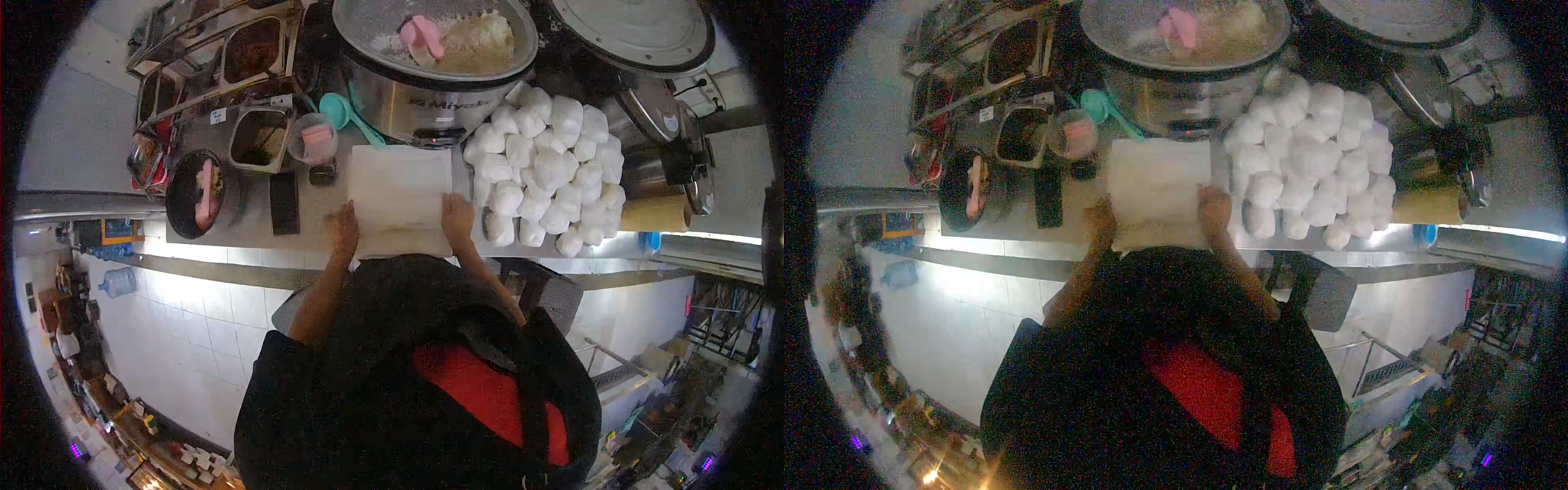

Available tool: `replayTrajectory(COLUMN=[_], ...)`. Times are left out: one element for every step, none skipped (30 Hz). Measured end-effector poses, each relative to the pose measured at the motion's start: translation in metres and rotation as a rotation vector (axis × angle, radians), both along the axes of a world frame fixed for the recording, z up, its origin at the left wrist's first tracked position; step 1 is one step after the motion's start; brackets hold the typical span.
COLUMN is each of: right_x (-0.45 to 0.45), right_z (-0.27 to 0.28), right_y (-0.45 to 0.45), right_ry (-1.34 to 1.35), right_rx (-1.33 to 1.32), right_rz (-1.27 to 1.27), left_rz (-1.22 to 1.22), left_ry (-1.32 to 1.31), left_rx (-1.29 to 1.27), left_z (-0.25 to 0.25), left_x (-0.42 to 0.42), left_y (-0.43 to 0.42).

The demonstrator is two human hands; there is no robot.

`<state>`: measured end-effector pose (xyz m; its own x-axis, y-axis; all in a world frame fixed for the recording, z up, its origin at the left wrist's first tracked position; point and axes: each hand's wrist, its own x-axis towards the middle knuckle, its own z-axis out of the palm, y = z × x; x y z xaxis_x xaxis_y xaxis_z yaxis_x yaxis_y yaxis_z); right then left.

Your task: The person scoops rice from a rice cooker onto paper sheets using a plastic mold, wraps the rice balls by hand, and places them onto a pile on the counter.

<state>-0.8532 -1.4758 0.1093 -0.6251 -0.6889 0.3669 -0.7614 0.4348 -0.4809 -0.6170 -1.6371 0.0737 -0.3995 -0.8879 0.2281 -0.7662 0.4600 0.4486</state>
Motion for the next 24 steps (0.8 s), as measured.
replayTrajectory(right_x=[0.001, 0.004, 0.005, 0.003, 0.003, 0.002, -0.001, -0.006, -0.009, -0.008, -0.005, 0.001, 0.011, 0.023, 0.028, 0.027, 0.023, 0.018, 0.007, -0.011, -0.023, -0.028, -0.032, -0.032], right_z=[-0.006, -0.004, -0.001, 0.004, 0.011, 0.017, 0.021, 0.024, 0.028, 0.031, 0.039, 0.049, 0.072, 0.104, 0.122, 0.117, 0.105, 0.092, 0.077, 0.059, 0.043, 0.033, 0.023, 0.017], right_y=[0.000, 0.000, 0.000, 0.000, -0.002, -0.004, -0.007, -0.008, -0.009, -0.008, -0.009, -0.013, -0.020, -0.030, -0.036, -0.039, -0.046, -0.058, -0.071, -0.083, -0.091, -0.100, -0.109, -0.114], right_ry=[0.018, -0.013, -0.044, -0.033, -0.021, -0.009, -0.083, -0.155, -0.227, -0.127, -0.027, 0.066, 0.010, -0.043, -0.093, -0.040, 0.012, 0.064, 0.021, -0.027, -0.075, -0.003, 0.070, 0.142], right_rx=[0.017, 0.131, 0.244, 0.263, 0.280, 0.296, 0.416, 0.538, 0.663, 0.546, 0.426, 0.305, 0.218, 0.131, 0.041, 0.088, 0.133, 0.174, 0.140, 0.108, 0.083, 0.185, 0.287, 0.385], right_rz=[-0.015, -0.054, -0.094, -0.065, -0.033, -0.001, 0.024, 0.049, 0.074, 0.015, -0.036, -0.085, 0.084, 0.247, 0.408, 0.400, 0.395, 0.395, 0.436, 0.475, 0.508, 0.485, 0.461, 0.438], left_rz=[0.042, -0.037, -0.118, -0.197, -0.164, -0.130, -0.095, -0.083, -0.071, -0.054, -0.036, -0.018, -0.009, -0.086, -0.164, -0.242, -0.449, -0.649, -0.699, -0.750, -0.806, -0.816, -0.827, -0.833], left_ry=[0.080, -0.068, -0.213, -0.358, -0.348, -0.337, -0.324, -0.278, -0.232, -0.186, -0.150, -0.118, -0.089, 0.015, 0.123, 0.229, 0.165, 0.096, 0.087, 0.078, 0.071, 0.000, -0.071, -0.144], left_rx=[0.050, -0.033, -0.118, -0.206, -0.127, -0.050, 0.025, -0.053, -0.128, -0.204, -0.192, -0.180, -0.162, -0.132, -0.103, -0.076, 0.030, 0.135, 0.211, 0.293, 0.380, 0.371, 0.360, 0.349], left_z=[0.007, 0.010, 0.013, 0.017, 0.017, 0.018, 0.019, 0.016, 0.014, 0.012, 0.025, 0.055, 0.083, 0.109, 0.135, 0.147, 0.115, 0.082, 0.088, 0.100, 0.110, 0.115, 0.120, 0.122], left_x=[-0.002, 0.002, 0.006, 0.007, 0.008, 0.009, 0.009, 0.008, 0.007, 0.007, 0.003, -0.001, -0.006, -0.013, -0.023, -0.026, -0.022, -0.017, -0.016, -0.018, -0.021, -0.023, -0.026, -0.026], left_y=[0.005, 0.005, 0.003, 0.000, 0.001, 0.003, 0.002, 0.003, 0.004, 0.005, 0.005, 0.007, 0.012, 0.018, 0.026, 0.032, 0.041, 0.049, 0.052, 0.058, 0.065, 0.066, 0.065, 0.065])
